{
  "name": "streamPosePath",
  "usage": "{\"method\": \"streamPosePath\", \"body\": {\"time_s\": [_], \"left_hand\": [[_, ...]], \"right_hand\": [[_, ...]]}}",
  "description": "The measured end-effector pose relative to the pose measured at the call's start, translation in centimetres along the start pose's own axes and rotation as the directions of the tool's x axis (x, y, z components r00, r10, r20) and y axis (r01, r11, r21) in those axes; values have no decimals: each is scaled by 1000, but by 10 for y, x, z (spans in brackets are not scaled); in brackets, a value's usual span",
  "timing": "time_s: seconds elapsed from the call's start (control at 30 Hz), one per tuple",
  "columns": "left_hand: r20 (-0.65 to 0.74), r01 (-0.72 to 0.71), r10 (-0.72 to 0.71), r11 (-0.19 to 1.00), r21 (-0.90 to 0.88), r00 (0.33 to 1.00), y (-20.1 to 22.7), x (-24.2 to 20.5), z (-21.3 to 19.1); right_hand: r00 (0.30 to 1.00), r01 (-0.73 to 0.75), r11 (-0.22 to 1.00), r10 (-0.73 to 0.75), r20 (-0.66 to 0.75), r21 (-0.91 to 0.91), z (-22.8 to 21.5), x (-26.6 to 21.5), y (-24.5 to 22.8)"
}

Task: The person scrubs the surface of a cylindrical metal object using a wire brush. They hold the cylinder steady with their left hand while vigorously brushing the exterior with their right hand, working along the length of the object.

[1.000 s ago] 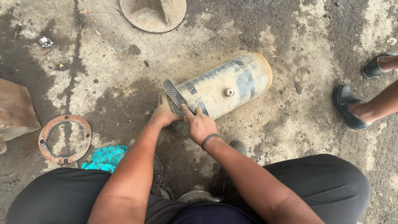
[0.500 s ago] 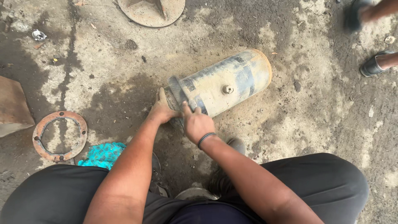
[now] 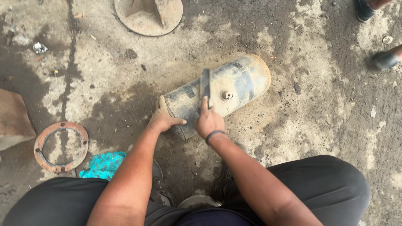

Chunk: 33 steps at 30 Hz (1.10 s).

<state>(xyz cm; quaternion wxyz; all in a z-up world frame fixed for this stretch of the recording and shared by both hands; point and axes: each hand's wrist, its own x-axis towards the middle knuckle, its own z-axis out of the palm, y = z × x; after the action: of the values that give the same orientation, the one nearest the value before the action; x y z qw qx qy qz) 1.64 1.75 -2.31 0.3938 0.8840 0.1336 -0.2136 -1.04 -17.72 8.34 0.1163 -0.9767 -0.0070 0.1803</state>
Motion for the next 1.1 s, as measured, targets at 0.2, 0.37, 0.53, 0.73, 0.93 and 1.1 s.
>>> {"method": "streamPosePath", "body": {"time_s": [0.2, 0.37, 0.53, 0.73, 0.93, 1.1], "left_hand": [[1, -4, 4, 1000, 24, 1000, -3, 5, 3], [24, 22, -23, 999, 41, 999, 2, 1, -1], [10, 4, -4, 1000, 30, 1000, 8, -5, -6], [-10, 4, -4, 1000, 29, 1000, 8, -11, -9], [9, 54, -54, 998, 41, 998, 24, -20, -14], [44, 115, -115, 993, 1, 992, 26, -23, -12]], "right_hand": [[990, 120, 991, -123, 64, 53, -5, 2, 11], [949, 265, 956, -282, 142, 128, 0, 6, 1], [901, 339, 937, -296, 318, -87, -8, -10, -14], [898, 412, 893, -364, 249, -179, -9, -31, -28], [910, 410, 898, -414, 10, -163, -8, -33, -30], [688, 530, 789, -615, -386, -312, -3, -24, -30]]}}
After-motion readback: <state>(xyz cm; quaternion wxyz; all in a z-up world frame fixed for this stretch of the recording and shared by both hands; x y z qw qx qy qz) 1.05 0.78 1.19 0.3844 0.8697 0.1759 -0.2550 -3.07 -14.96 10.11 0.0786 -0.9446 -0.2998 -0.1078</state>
